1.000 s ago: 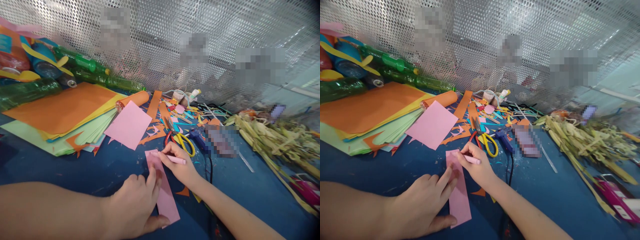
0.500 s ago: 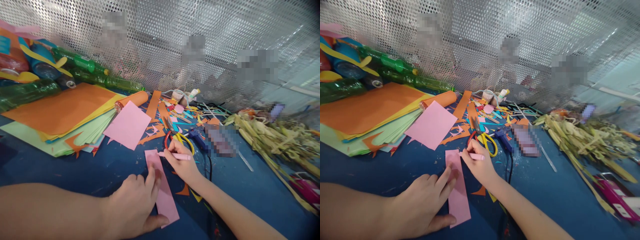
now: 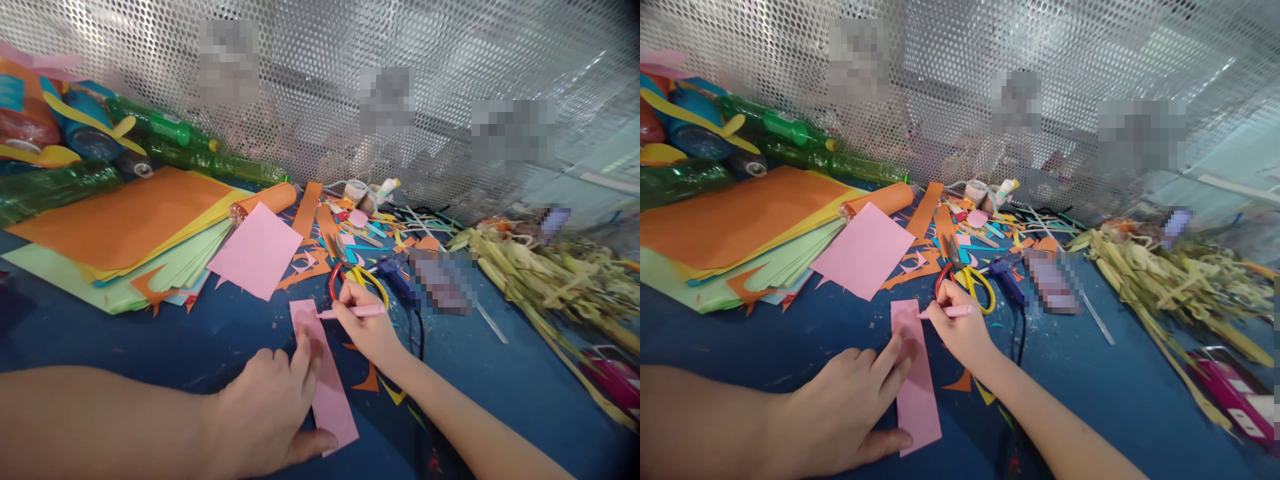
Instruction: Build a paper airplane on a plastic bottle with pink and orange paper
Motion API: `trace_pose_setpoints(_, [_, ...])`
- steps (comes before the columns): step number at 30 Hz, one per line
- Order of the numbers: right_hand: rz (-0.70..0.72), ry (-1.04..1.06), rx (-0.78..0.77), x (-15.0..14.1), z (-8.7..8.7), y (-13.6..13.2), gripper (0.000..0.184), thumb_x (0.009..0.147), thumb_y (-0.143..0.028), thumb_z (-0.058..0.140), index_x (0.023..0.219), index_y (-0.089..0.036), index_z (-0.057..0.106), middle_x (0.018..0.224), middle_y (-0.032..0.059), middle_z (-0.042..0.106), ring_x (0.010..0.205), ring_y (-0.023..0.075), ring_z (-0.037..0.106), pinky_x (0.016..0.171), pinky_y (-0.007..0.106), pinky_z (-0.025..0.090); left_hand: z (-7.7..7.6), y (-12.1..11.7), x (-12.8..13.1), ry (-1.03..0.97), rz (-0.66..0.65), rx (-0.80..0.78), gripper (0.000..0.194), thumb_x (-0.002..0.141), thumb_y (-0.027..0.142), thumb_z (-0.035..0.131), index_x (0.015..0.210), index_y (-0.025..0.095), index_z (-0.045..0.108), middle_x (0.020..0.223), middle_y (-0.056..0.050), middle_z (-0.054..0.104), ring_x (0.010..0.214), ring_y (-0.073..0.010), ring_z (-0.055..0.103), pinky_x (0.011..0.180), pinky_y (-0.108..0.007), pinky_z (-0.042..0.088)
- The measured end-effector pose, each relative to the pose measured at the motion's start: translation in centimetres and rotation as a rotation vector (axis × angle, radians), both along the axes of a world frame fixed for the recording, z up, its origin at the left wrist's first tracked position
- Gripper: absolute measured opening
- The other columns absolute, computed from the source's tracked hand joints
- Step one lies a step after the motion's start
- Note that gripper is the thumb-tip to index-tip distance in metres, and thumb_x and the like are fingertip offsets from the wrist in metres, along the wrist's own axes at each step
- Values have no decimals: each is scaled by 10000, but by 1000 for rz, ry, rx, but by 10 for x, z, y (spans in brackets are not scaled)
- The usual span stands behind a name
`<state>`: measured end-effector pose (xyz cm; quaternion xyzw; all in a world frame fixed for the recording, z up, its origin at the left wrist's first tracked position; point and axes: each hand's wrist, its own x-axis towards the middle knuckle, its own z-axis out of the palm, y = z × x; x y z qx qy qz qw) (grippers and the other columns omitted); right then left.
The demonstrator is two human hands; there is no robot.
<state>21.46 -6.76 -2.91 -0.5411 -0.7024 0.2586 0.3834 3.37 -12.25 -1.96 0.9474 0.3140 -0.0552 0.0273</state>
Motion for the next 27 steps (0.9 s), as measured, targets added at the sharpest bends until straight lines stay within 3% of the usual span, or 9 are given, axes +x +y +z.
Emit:
trace_pose_setpoints(4, [-29, 34, 1, 1, 1, 1, 257, 730, -140, 496, 555, -213, 321, 505, -67, 323, 466, 101, 328, 464, 242, 274, -1, 1, 0, 0, -9, -12, 743, 821, 629, 276, 1287, 68, 417, 1287, -282, 419, 705, -290, 618, 544, -390, 488])
trace_pose_setpoints(12, [-43, 308, -106, -1, 2, 0, 266, 848, -297, 484, 614, -204, 398, 461, -73, 420, 429, 85, 398, 467, 224, 325, -1, 3, -1, -65, -18, 10, 720, 822, 624, 271, 1266, 83, 439, 1273, -256, 445, 724, -304, 615, 549, -414, 504])
trace_pose_setpoints(16, [-11, 303, -69, -2, 0, -1, 215, 874, -316, 467, 693, -203, 442, 433, -86, 403, 400, 76, 384, 455, 214, 320, -2, 4, -2, -115, -4, 30, 750, 809, 625, 298, 1298, 62, 378, 1288, -263, 413, 709, -296, 599, 541, -427, 504])
trace_pose_setpoints(20, [6, 373, -48, -2, -2, 1, 134, 851, -310, 507, 774, -203, 484, 562, -58, 467, 463, 74, 410, 448, 203, 330, -2, 7, -5, -237, -16, 13, 738, 808, 590, 345, 1336, 77, 296, 1263, -234, 424, 814, -317, 564, 644, -464, 498])
trace_pose_setpoints(23, [15, 475, -101, -1, -2, 3, 117, 861, -328, 476, 846, -213, 495, 642, -39, 497, 467, 77, 414, 416, 201, 329, -2, 19, -7, -408, -2, -29, 584, 834, 459, 390, 1300, 114, 320, 1097, -181, 509, 928, -328, 510, 751, -478, 461])
trace_pose_setpoints(27, [-39, 564, -112, -2, -1, 4, 110, 842, -328, 504, 872, -230, 466, 613, -45, 502, 473, 91, 435, 398, 195, 340, -6, 47, -8, -759, 81, -159, 338, 799, 105, 357, 1135, 137, 378, 976, -104, 504, 912, -216, 482, 837, -368, 427])
